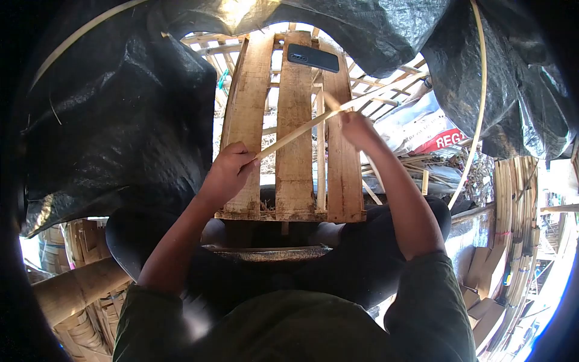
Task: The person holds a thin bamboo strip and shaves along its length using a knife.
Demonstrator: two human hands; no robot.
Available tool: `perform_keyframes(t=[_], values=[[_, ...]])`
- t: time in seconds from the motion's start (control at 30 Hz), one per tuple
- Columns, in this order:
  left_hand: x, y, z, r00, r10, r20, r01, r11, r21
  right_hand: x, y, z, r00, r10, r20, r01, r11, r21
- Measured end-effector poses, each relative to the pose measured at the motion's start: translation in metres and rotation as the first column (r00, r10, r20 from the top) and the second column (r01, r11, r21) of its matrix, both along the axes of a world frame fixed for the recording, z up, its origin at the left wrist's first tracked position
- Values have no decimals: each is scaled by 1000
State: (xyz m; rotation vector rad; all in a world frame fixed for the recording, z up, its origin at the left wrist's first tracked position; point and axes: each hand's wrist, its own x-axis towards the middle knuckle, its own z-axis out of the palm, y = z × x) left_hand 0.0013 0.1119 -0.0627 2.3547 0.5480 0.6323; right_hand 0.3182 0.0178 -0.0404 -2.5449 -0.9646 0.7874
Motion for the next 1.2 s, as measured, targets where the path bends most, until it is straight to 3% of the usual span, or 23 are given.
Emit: perform_keyframes(t=[0.1,0.17,0.3,0.37,0.43,0.47,0.5,0.57,0.7,0.77,0.83,0.97,1.03,1.07,1.1,1.17,1.2], values=[[0,0,-3,1000,0,3,-1,1000,21,3,0,-13,996,-84,31,83,996,20],[1,-3,-2,1000,9,18,-10,999,35,-35,-7,-8,996,-71,57,63,990,129],[-1,1,2,1000,-5,0,5,1000,-4,19,-3,-4,986,-10,-164,0,998,-58],[0,0,0,1000,0,1,0,1000,-24,42,3,-8,996,-60,-59,54,994,-98],[1,-1,0,1000,8,0,-7,1000,26,-6,-1,-13,995,-91,-30,90,996,-9],[0,0,0,1000,8,-2,-8,1000,21,-35,-1,0,992,-61,-113,59,998,-22],[-1,-1,1,1000,9,3,-9,1000,-7,-37,-5,-5,999,-5,-40,6,1000,24],[0,1,3,1000,0,18,1,1000,-22,-11,2,7,987,50,-151,-63,995,-81],[1,-2,1,1000,11,-7,-11,1000,5,13,1,-18,987,-159,-27,159,987,-1],[0,-3,0,1000,13,14,-14,1000,27,-39,-5,-6,992,21,-125,-18,999,28],[0,-1,5,1000,-1,14,0,1000,21,-34,-4,6,984,57,-168,-59,998,-5],[1,-2,3,1000,-5,1,5,1000,27,-2,-2,4,998,-60,6,61,998,-25],[1,-1,3,1000,4,-14,-3,999,41,-24,-9,-42,991,122,50,-127,986,112],[1,-1,4,1000,5,-14,-5,999,39,-38,-9,-33,985,162,67,-163,987,6],[2,1,5,1000,2,-13,-2,1000,12,-33,-5,-14,984,164,70,-165,986,10],[1,2,5,1000,-6,-18,6,1000,-14,-13,2,15,976,57,-212,-74,994,-77],[2,0,4,1000,4,-15,-4,1000,3,-9,4,18,996,-46,-83,48,998,32]])
